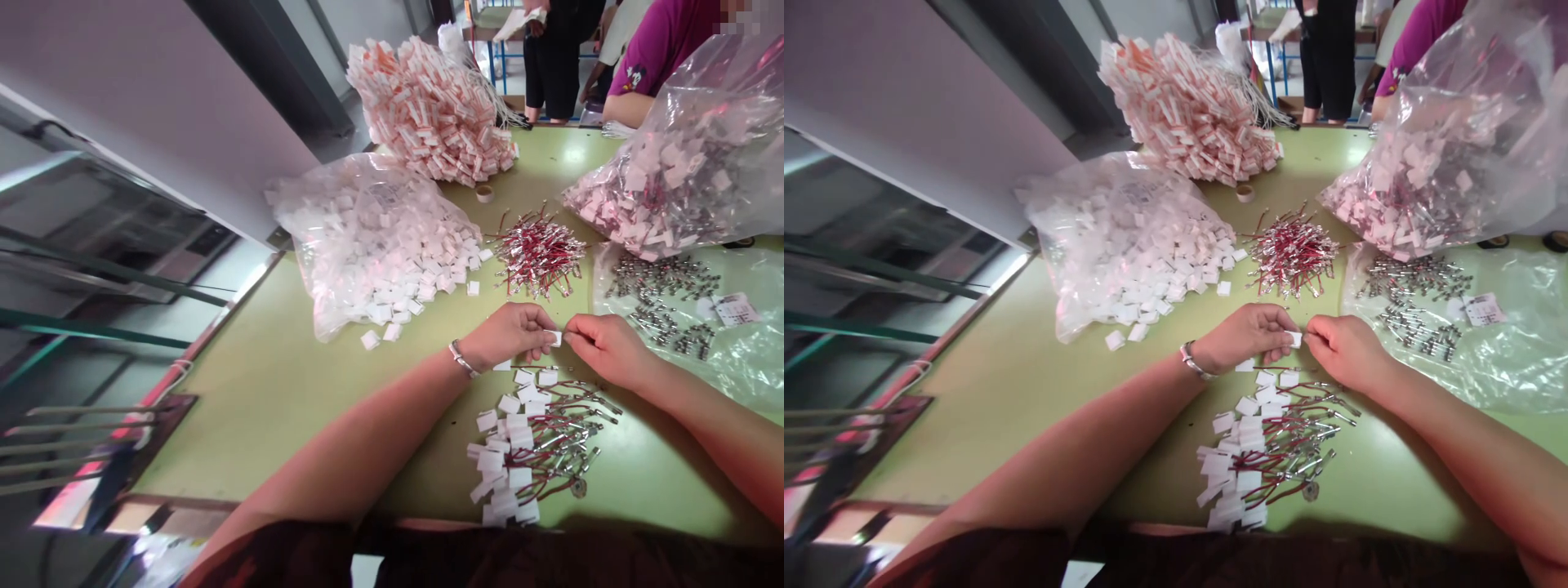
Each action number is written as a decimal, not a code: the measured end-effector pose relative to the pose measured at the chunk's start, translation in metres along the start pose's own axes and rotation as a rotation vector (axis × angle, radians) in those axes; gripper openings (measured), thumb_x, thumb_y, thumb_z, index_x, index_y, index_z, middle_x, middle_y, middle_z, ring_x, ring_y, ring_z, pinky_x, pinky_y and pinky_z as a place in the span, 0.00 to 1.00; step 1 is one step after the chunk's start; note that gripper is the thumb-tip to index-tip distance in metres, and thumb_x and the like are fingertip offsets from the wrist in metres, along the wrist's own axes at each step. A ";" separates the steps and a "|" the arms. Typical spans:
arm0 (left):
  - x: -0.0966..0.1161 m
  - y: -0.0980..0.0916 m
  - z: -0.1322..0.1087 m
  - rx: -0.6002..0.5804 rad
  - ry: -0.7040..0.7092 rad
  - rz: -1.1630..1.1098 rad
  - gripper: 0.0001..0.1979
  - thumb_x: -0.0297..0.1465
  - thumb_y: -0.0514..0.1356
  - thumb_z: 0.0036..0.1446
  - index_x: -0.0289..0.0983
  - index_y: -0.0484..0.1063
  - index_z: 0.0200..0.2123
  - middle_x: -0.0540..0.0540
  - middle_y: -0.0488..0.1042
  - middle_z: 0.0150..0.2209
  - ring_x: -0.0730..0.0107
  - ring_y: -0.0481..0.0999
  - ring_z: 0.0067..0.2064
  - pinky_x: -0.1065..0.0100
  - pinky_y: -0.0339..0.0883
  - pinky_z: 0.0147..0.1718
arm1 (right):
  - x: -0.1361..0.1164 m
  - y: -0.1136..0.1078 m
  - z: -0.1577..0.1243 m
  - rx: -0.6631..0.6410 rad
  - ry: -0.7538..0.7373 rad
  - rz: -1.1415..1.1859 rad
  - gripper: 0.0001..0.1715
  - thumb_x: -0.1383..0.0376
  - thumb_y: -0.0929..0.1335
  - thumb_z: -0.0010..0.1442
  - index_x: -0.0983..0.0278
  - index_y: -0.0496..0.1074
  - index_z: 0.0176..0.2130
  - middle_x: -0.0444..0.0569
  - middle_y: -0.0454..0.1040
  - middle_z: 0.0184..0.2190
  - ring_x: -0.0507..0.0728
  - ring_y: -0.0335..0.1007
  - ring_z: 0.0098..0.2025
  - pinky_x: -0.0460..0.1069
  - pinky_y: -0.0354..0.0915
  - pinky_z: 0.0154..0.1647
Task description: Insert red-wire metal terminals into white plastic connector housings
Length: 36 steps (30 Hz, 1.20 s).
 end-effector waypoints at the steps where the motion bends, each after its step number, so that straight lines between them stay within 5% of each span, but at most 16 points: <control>1: 0.001 0.000 0.000 -0.010 -0.011 0.041 0.06 0.29 0.61 0.51 0.33 0.68 0.32 0.52 0.72 0.22 0.79 0.69 0.21 0.73 0.63 0.21 | 0.000 0.001 0.000 -0.008 -0.010 -0.016 0.14 0.62 0.61 0.60 0.62 0.71 0.27 0.42 0.66 0.17 0.50 0.57 0.20 0.47 0.50 0.24; 5: 0.030 -0.020 -0.006 0.033 0.112 0.395 0.08 0.32 0.62 0.51 0.34 0.72 0.34 0.49 0.74 0.28 0.75 0.71 0.28 0.71 0.64 0.28 | -0.003 0.000 -0.002 0.029 -0.036 0.031 0.13 0.62 0.62 0.61 0.61 0.72 0.29 0.43 0.70 0.21 0.51 0.61 0.22 0.47 0.55 0.25; 7: 0.051 -0.046 -0.013 0.250 0.202 0.619 0.10 0.35 0.62 0.51 0.36 0.73 0.35 0.48 0.75 0.31 0.73 0.71 0.31 0.70 0.63 0.31 | -0.013 -0.001 -0.005 0.044 -0.098 0.051 0.12 0.62 0.63 0.61 0.61 0.73 0.30 0.45 0.72 0.26 0.51 0.65 0.26 0.47 0.59 0.29; 10: 0.059 -0.082 -0.021 0.551 0.106 0.787 0.14 0.39 0.55 0.58 0.35 0.72 0.28 0.47 0.73 0.25 0.71 0.68 0.28 0.69 0.60 0.29 | -0.028 0.001 -0.011 -0.032 -0.235 0.031 0.13 0.63 0.64 0.61 0.62 0.75 0.30 0.49 0.72 0.30 0.54 0.67 0.32 0.49 0.63 0.34; 12: 0.051 -0.084 -0.018 0.516 0.046 0.907 0.13 0.39 0.57 0.55 0.35 0.72 0.27 0.46 0.72 0.25 0.69 0.68 0.28 0.68 0.58 0.29 | -0.025 -0.006 -0.010 -0.010 -0.233 0.038 0.14 0.63 0.62 0.62 0.62 0.75 0.31 0.49 0.73 0.30 0.54 0.67 0.32 0.50 0.63 0.35; 18: 0.026 -0.057 -0.005 0.257 0.040 1.180 0.04 0.28 0.57 0.53 0.36 0.70 0.29 0.44 0.71 0.32 0.66 0.67 0.32 0.67 0.56 0.31 | 0.027 -0.065 0.002 0.362 0.037 -0.055 0.16 0.60 0.63 0.61 0.61 0.74 0.27 0.47 0.73 0.26 0.54 0.66 0.28 0.50 0.60 0.30; 24: 0.029 -0.045 -0.003 0.267 0.158 1.242 0.06 0.30 0.55 0.57 0.35 0.70 0.33 0.41 0.70 0.36 0.60 0.68 0.40 0.62 0.61 0.38 | 0.082 -0.108 0.000 0.308 0.194 -0.341 0.12 0.61 0.65 0.56 0.61 0.76 0.28 0.46 0.75 0.22 0.53 0.63 0.22 0.49 0.54 0.23; 27: 0.028 -0.033 0.004 0.221 0.269 1.189 0.07 0.30 0.55 0.58 0.35 0.71 0.37 0.42 0.70 0.37 0.60 0.67 0.43 0.61 0.61 0.42 | 0.097 -0.100 0.004 0.153 0.158 -0.361 0.09 0.63 0.66 0.55 0.60 0.77 0.31 0.46 0.77 0.28 0.54 0.67 0.27 0.49 0.58 0.27; 31: 0.022 -0.020 0.014 0.177 0.345 1.163 0.09 0.26 0.51 0.59 0.35 0.70 0.29 0.43 0.68 0.33 0.60 0.66 0.41 0.59 0.61 0.43 | 0.086 -0.064 0.016 0.059 0.003 -0.478 0.13 0.63 0.65 0.58 0.60 0.76 0.41 0.50 0.75 0.40 0.57 0.70 0.36 0.49 0.59 0.32; 36: 0.020 -0.018 0.014 0.170 0.370 1.195 0.10 0.25 0.49 0.60 0.34 0.68 0.29 0.41 0.67 0.34 0.60 0.65 0.39 0.58 0.60 0.43 | 0.070 -0.041 0.020 0.050 -0.001 -0.744 0.15 0.66 0.61 0.63 0.66 0.75 0.35 0.56 0.74 0.33 0.58 0.69 0.34 0.50 0.54 0.29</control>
Point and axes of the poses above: each hand's wrist, its own z-axis towards the middle knuckle, its own y-axis out of the palm, x = y × z, the point moved 6 cm from there along z, towards the middle knuckle
